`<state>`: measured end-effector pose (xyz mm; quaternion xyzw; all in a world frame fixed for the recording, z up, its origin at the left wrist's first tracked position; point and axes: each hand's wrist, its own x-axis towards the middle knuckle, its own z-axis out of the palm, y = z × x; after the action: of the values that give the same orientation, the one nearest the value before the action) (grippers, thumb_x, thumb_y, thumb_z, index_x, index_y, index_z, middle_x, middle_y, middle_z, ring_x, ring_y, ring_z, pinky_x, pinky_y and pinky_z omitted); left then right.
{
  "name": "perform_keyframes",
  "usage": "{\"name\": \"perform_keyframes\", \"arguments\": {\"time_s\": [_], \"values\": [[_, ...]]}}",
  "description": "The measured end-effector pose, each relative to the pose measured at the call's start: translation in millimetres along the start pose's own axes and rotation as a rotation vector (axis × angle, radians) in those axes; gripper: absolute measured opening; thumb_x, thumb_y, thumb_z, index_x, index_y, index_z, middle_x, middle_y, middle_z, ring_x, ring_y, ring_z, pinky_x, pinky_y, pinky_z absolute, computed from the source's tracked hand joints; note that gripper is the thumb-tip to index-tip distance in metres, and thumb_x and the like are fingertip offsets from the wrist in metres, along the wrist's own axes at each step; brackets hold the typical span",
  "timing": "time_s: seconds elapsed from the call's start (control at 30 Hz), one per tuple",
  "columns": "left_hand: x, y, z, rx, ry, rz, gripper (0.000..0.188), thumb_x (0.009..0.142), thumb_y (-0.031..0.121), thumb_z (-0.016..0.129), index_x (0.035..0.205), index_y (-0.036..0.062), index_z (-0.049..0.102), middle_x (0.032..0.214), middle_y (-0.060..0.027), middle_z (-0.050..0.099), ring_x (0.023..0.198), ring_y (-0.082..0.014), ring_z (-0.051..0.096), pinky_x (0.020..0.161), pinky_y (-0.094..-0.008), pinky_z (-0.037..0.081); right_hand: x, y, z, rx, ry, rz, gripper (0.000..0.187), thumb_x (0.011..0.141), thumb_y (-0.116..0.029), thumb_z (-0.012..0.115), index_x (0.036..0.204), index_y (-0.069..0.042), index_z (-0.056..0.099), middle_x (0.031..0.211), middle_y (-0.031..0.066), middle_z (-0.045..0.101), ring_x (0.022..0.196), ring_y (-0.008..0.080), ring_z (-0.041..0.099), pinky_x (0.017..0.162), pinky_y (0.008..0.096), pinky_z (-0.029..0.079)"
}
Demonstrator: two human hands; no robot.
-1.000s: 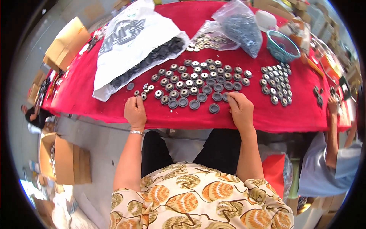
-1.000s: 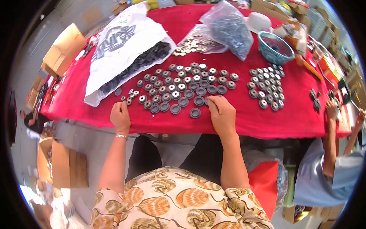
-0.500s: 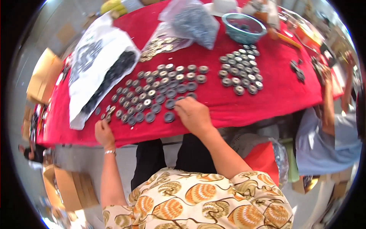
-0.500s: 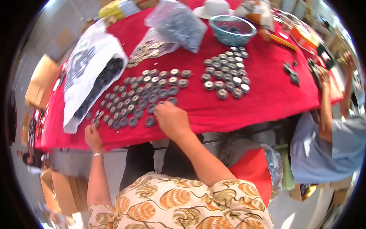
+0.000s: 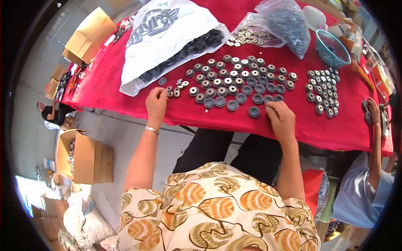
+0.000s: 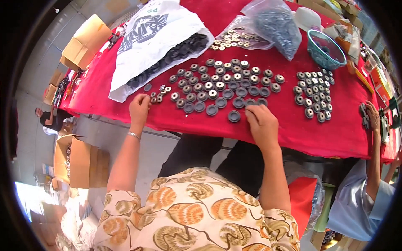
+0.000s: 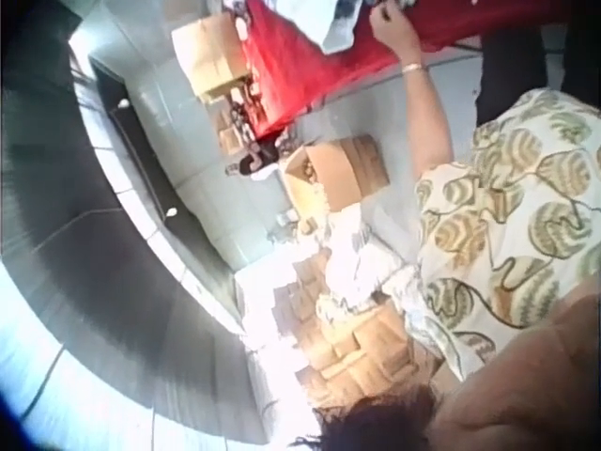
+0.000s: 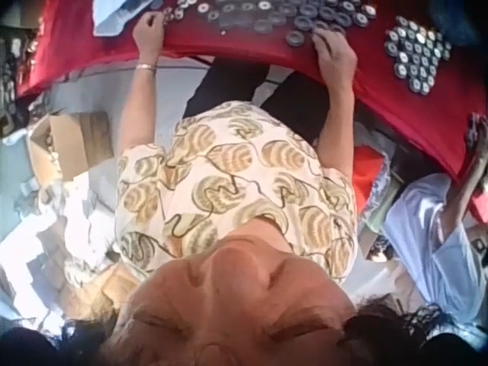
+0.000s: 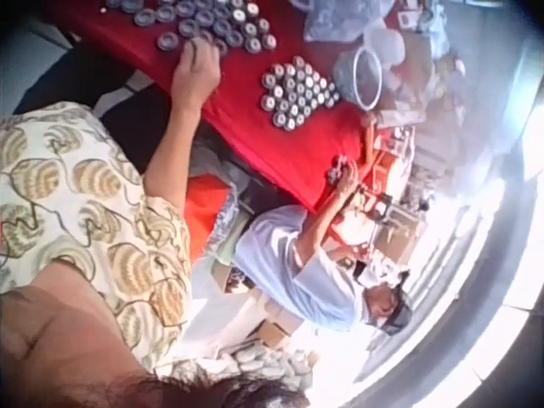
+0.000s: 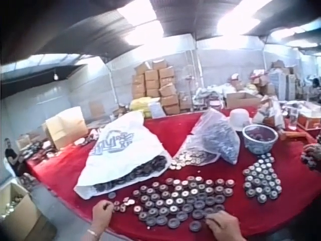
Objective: The person sorts and assembles small circular plastic caps and metal rings by hand at a workbench.
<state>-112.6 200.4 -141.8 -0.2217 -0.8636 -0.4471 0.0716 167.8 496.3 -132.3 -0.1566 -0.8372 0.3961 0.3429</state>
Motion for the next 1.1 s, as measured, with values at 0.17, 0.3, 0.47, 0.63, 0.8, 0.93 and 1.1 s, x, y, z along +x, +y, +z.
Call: {"name": "perform_keyframes", "arguments": {"time_s": [0.17,0.3,0.47,0.63,0.8,0.93,1.1], "values": [[50,-18,-20,0.401,0.041,0.245,0.024,0.079,0.016,0.061,0.101,0.0054,0.064,0.092,-0.0153,0.061,0.083,-0.0325,0.061,0.075,-0.0396,0.049,3,-11,3,0.012,-0.019,0.069,0.011,0.083,-0.001,0.062,0.093,0.000,0.064,0.074,0.0080,0.056,0.063,0.0176,0.053,0.058,0.0265,0.042],[67,-19,-9,0.549,-0.114,0.136,0.032,0.077,0.019,0.062,0.108,0.0096,0.063,0.104,-0.0189,0.057,0.091,-0.0371,0.059,0.080,-0.0431,0.049,4,-11,7,-0.017,-0.025,0.085,0.011,0.084,0.001,0.061,0.094,0.002,0.063,0.074,0.0066,0.055,0.063,0.0142,0.052,0.058,0.0251,0.041],[76,-21,-7,0.481,-0.220,0.127,0.033,0.076,0.017,0.061,0.108,0.0079,0.063,0.103,-0.0194,0.058,0.091,-0.0378,0.059,0.080,-0.0442,0.049,5,-18,10,0.062,-0.029,0.293,0.010,0.085,0.001,0.060,0.095,0.002,0.063,0.075,0.0032,0.053,0.062,0.0090,0.049,0.056,0.0230,0.040],[65,-14,-10,-0.147,-0.254,0.064,0.031,0.077,0.011,0.061,0.107,0.0026,0.062,0.093,-0.0158,0.059,0.072,-0.0257,0.059,0.067,-0.0341,0.049,25,-53,32,0.014,-0.023,0.245,0.011,0.085,0.001,0.060,0.095,0.001,0.064,0.075,0.0039,0.054,0.062,0.0109,0.051,0.056,0.0240,0.040],[48,-31,-27,-0.093,-0.204,0.045,0.033,0.077,0.012,0.064,0.107,0.0002,0.061,0.090,-0.0146,0.059,0.065,-0.0227,0.058,0.061,-0.0304,0.047,79,-109,112,-0.170,-0.445,-0.160,0.015,0.082,-0.009,0.063,0.097,-0.004,0.062,0.087,0.0112,0.059,0.076,0.0301,0.061,0.066,0.0378,0.049],[32,-2,-28,0.136,-0.340,0.196,0.052,0.072,0.025,0.074,0.114,0.0009,0.056,0.104,-0.0153,0.055,0.089,-0.0310,0.059,0.075,-0.0399,0.049,112,-114,180,-0.261,-0.529,-0.305,0.025,0.080,-0.009,0.062,0.105,-0.007,0.059,0.095,0.0112,0.058,0.090,0.0309,0.061,0.074,0.0398,0.051],[27,26,-15,0.326,-0.410,0.241,0.055,0.071,0.020,0.075,0.118,0.0031,0.053,0.108,-0.0166,0.052,0.081,-0.0370,0.057,0.071,-0.0452,0.048,136,-107,228,-0.560,-0.767,-0.266,0.030,0.077,-0.004,0.060,0.108,-0.006,0.059,0.101,0.0122,0.057,0.093,0.0328,0.061,0.078,0.0403,0.051]]}}
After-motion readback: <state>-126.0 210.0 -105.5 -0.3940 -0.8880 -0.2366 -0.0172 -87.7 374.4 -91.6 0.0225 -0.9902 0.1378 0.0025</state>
